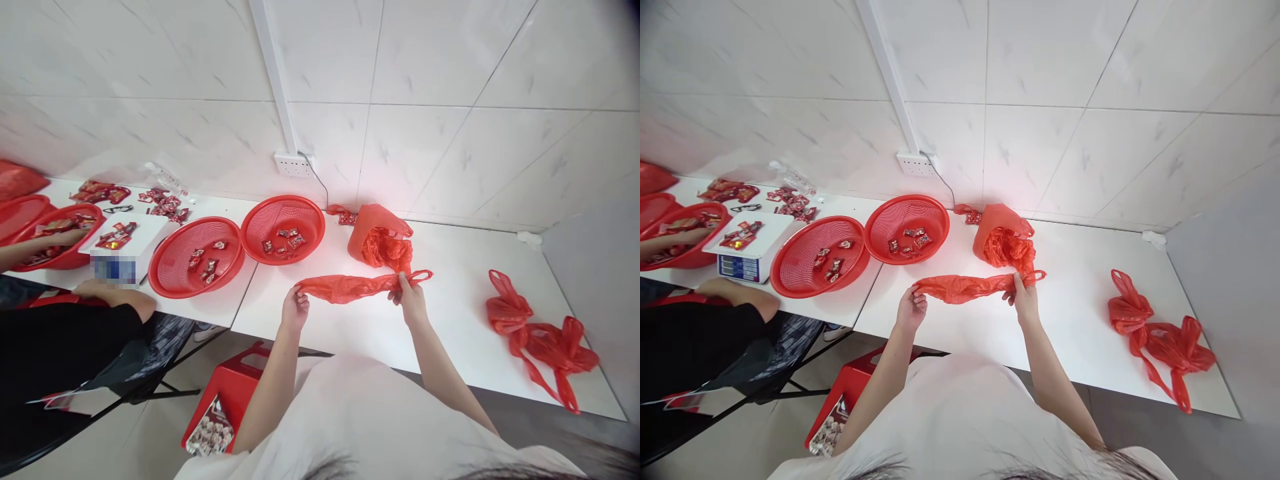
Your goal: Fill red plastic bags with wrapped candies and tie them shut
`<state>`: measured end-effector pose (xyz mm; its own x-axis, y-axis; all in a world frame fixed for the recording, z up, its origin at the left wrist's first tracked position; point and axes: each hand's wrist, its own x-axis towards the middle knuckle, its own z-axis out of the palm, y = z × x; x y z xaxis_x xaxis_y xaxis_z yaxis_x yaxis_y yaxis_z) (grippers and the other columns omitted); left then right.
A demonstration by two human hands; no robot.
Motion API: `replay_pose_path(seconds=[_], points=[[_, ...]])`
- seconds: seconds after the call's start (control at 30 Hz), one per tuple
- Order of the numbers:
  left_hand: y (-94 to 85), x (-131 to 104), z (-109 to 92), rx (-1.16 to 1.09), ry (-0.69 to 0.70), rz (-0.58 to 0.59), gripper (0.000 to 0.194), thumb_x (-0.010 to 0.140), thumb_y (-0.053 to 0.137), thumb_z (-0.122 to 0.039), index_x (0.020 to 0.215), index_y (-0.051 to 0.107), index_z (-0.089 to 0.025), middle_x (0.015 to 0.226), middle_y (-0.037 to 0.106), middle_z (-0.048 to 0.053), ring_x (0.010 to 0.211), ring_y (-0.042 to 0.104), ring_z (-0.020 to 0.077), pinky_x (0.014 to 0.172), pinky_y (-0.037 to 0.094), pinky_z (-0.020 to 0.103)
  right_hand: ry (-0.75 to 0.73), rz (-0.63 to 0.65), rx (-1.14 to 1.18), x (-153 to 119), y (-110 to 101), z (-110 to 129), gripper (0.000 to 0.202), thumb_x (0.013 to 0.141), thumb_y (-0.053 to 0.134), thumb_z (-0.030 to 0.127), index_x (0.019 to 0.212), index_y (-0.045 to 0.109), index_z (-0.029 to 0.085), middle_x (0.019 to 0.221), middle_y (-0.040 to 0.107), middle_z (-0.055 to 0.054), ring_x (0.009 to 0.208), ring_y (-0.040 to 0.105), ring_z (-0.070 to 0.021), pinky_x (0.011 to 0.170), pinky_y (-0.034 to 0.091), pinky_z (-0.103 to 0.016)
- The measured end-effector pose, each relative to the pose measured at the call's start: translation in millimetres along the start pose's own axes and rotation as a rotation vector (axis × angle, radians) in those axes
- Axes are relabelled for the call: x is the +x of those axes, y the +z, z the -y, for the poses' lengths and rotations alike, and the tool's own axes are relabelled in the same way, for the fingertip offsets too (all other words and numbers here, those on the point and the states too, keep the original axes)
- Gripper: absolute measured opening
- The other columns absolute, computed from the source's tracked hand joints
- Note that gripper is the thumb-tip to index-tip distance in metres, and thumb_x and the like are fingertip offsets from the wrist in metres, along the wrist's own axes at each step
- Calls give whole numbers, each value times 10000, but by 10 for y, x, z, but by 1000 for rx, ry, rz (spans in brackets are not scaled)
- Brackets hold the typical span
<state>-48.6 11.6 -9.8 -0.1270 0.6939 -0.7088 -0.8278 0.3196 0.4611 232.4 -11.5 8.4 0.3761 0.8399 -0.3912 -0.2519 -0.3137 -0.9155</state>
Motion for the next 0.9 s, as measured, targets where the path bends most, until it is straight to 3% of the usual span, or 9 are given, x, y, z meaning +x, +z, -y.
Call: replay_pose_path(seconds=[0.07, 0.17, 0.27, 0.4, 0.47, 0.63, 0.77, 0.83, 0.9], points=[[-10, 23, 7, 18, 11, -53, 130, 871, 530, -59, 785, 559, -152, 580, 560, -35, 434, 526, 32, 375, 400, 94, 44, 16, -43, -23, 10, -24, 438, 787, 652, 598, 732, 615, 164, 483, 603, -21, 395, 511, -124, 378, 395, -246], [-44, 53, 31, 47, 33, -117, 101, 882, 524, -61, 869, 583, -143, 756, 677, 43, 628, 668, 82, 505, 520, 118, 93, 18, 48, -26, 44, -101, 405, 761, 701, 552, 860, 649, 163, 713, 719, -62, 551, 656, -167, 447, 493, -246], [-96, 78, 46, 82, 64, -157, 138, 880, 493, -41, 896, 580, -148, 826, 693, 68, 734, 700, 109, 597, 559, 146, 133, 58, 169, 7, 64, -198, 413, 721, 755, 512, 956, 665, 185, 911, 745, -61, 733, 718, -194, 595, 580, -279], [-158, 120, 103, 185, 91, -154, 73, 882, 533, -100, 896, 569, -161, 906, 698, 102, 861, 704, 146, 740, 566, 214, 122, 153, 158, 47, 50, -304, 416, 641, 839, 449, 918, 693, 175, 901, 742, -59, 826, 714, -200, 755, 594, -326], [-167, 141, 189, 276, 75, -129, 64, 854, 615, -154, 906, 581, -169, 931, 697, 99, 841, 700, 150, 755, 554, 241, 129, 184, 95, 40, 56, -342, 415, 619, 858, 436, 885, 695, 162, 876, 737, -62, 839, 712, -210, 773, 589, -342], [-96, 141, 556, 536, -71, 15, 330, 660, 828, -215, 933, 648, -168, 873, 708, 107, 677, 678, 200, 664, 533, 331, 208, 232, 28, -51, 162, -429, 413, 600, 863, 452, 793, 651, 155, 791, 719, -50, 801, 712, -214, 741, 588, -334], [-13, 129, 773, 659, -126, 148, 193, 648, 786, -119, 806, 680, -153, 869, 719, 125, 758, 683, 230, 735, 524, 354, 255, 245, 112, -110, 218, -499, 412, 604, 863, 453, 728, 587, 174, 738, 709, -38, 746, 713, -208, 744, 592, -340], [7, 155, 791, 696, -112, 158, 129, 652, 748, -89, 718, 658, -154, 833, 718, 112, 739, 679, 210, 729, 519, 328, 249, 185, 203, -100, 190, -525, 421, 597, 870, 446, 705, 553, 190, 695, 692, -22, 722, 715, -209, 746, 599, -346], [9, 204, 751, 723, -78, 133, 124, 641, 728, -85, 667, 629, -156, 745, 704, 88, 617, 648, 170, 628, 502, 286, 220, 87, 281, -66, 124, -541, 423, 588, 876, 436, 714, 549, 199, 685, 684, -14, 726, 721, -216, 732, 609, -342]])
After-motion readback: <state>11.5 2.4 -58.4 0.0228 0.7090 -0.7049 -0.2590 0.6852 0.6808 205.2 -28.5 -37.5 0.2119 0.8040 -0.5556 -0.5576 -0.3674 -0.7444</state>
